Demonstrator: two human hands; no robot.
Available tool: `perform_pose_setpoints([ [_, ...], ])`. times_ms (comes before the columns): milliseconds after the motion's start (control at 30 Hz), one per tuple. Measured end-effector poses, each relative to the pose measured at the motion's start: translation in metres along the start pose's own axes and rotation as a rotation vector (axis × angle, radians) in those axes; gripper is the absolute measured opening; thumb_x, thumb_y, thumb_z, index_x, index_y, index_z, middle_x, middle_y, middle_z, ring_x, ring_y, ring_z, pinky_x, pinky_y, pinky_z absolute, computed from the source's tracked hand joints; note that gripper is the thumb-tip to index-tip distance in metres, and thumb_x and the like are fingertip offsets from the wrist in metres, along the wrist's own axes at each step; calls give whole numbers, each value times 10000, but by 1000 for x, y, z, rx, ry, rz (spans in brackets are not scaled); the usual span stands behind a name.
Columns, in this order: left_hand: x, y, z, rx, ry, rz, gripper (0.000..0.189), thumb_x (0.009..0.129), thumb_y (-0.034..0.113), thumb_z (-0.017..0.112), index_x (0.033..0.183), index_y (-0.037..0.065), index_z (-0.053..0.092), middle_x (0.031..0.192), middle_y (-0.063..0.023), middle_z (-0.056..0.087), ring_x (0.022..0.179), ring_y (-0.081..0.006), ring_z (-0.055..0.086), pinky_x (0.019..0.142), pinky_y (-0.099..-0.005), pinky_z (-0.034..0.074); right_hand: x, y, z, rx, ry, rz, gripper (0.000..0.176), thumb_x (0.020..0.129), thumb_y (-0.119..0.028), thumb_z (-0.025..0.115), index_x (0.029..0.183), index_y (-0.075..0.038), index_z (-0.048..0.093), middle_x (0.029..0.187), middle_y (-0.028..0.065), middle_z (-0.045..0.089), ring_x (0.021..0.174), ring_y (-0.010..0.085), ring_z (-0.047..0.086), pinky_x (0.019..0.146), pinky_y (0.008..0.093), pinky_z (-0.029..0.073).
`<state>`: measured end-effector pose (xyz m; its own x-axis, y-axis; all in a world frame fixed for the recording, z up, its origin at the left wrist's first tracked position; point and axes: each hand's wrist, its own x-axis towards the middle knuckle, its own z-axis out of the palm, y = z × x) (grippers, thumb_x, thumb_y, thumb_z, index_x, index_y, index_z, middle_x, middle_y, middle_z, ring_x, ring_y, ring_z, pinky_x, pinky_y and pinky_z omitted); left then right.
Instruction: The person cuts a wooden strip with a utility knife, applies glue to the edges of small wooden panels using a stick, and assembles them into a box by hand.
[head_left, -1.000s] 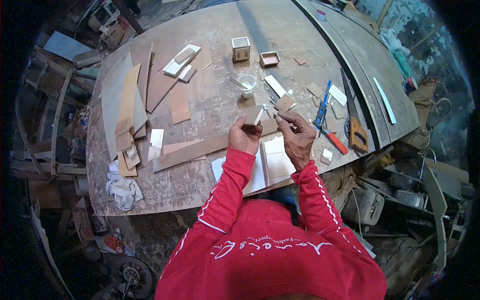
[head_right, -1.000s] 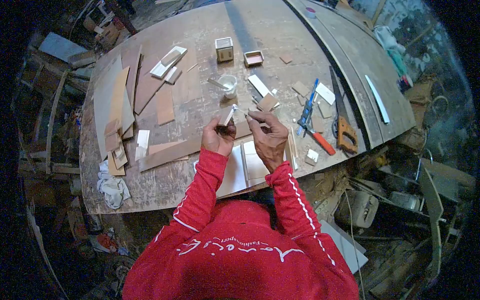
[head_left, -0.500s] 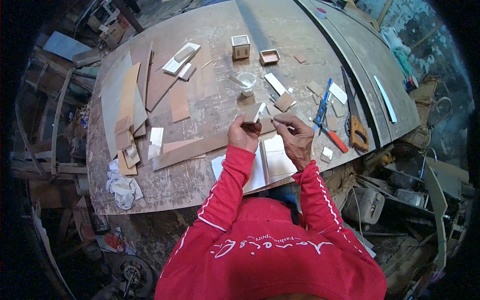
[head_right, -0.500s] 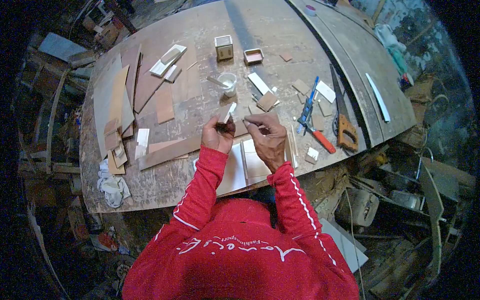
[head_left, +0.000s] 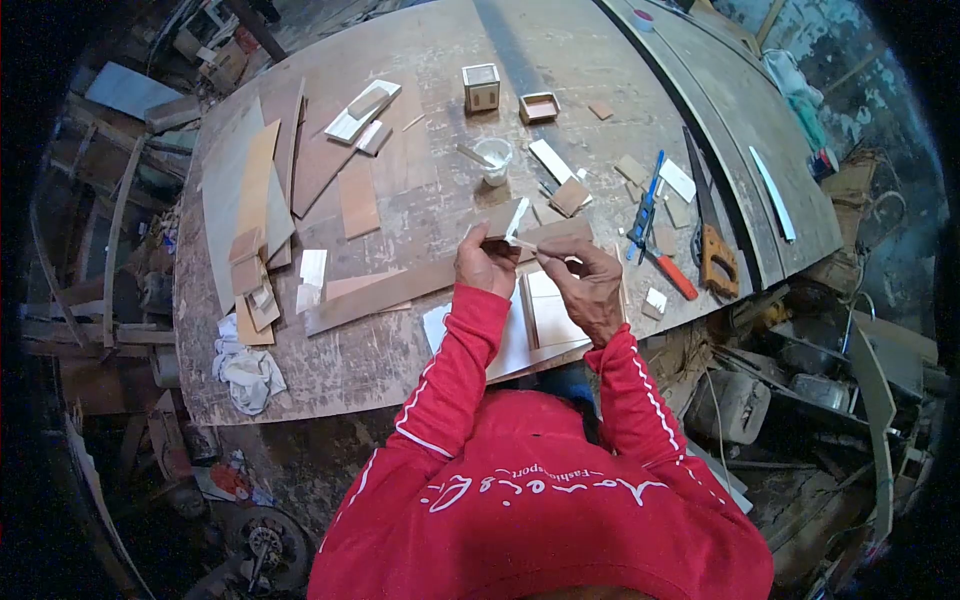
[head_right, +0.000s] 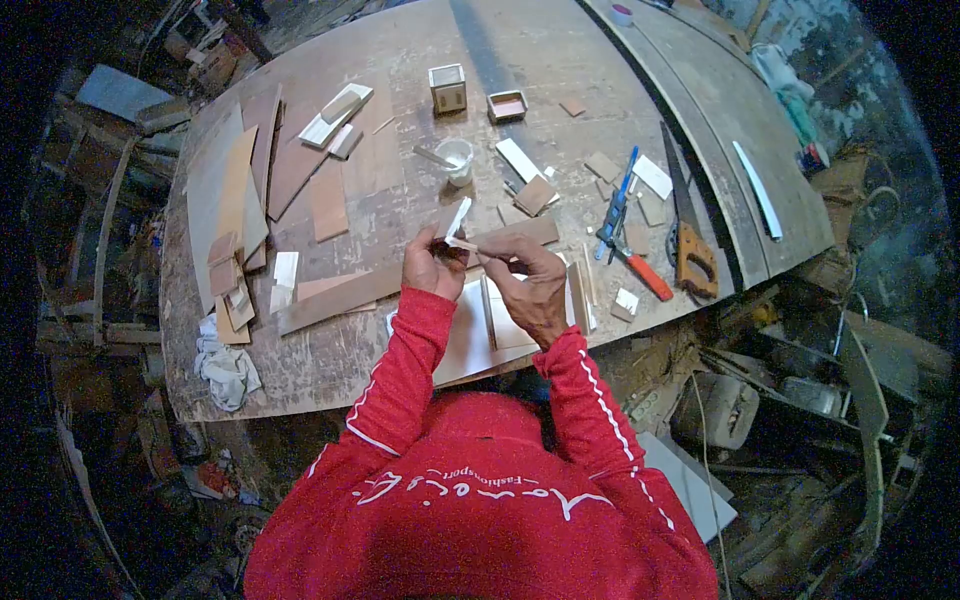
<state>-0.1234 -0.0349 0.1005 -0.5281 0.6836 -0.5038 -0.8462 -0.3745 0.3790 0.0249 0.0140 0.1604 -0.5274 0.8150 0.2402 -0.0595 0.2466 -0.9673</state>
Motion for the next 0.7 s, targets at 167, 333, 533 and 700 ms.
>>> perform_pose_setpoints([
  [167,0,-4,6,-65,51,-3,170,914,156,572,1016,20,567,934,-120,616,763,-256,596,650,-361,537,0,-1,0,-29,117,15,102,855,-16,706,957,-8,713,961,65,704,869,116,645,719,232,517],
  [333,-7,-6,9,-62,30,-2,162,910,139,573,1006,11,549,910,-143,600,775,-269,594,677,-381,539,4,12,4,0,171,-146,116,833,5,707,947,-15,708,965,77,698,851,140,661,716,257,540],
  [533,-6,-10,5,-24,53,-21,182,891,138,600,987,5,519,885,-160,588,745,-267,590,647,-378,536,17,19,4,-140,313,-176,129,823,-17,708,951,-27,722,936,91,696,789,158,657,683,264,539],
  [700,-6,-7,7,-27,86,-11,199,873,131,628,975,3,514,870,-160,584,729,-270,585,627,-371,533,14,12,2,-105,298,-43,116,841,-56,709,953,-28,725,891,50,706,762,102,624,652,240,497],
])
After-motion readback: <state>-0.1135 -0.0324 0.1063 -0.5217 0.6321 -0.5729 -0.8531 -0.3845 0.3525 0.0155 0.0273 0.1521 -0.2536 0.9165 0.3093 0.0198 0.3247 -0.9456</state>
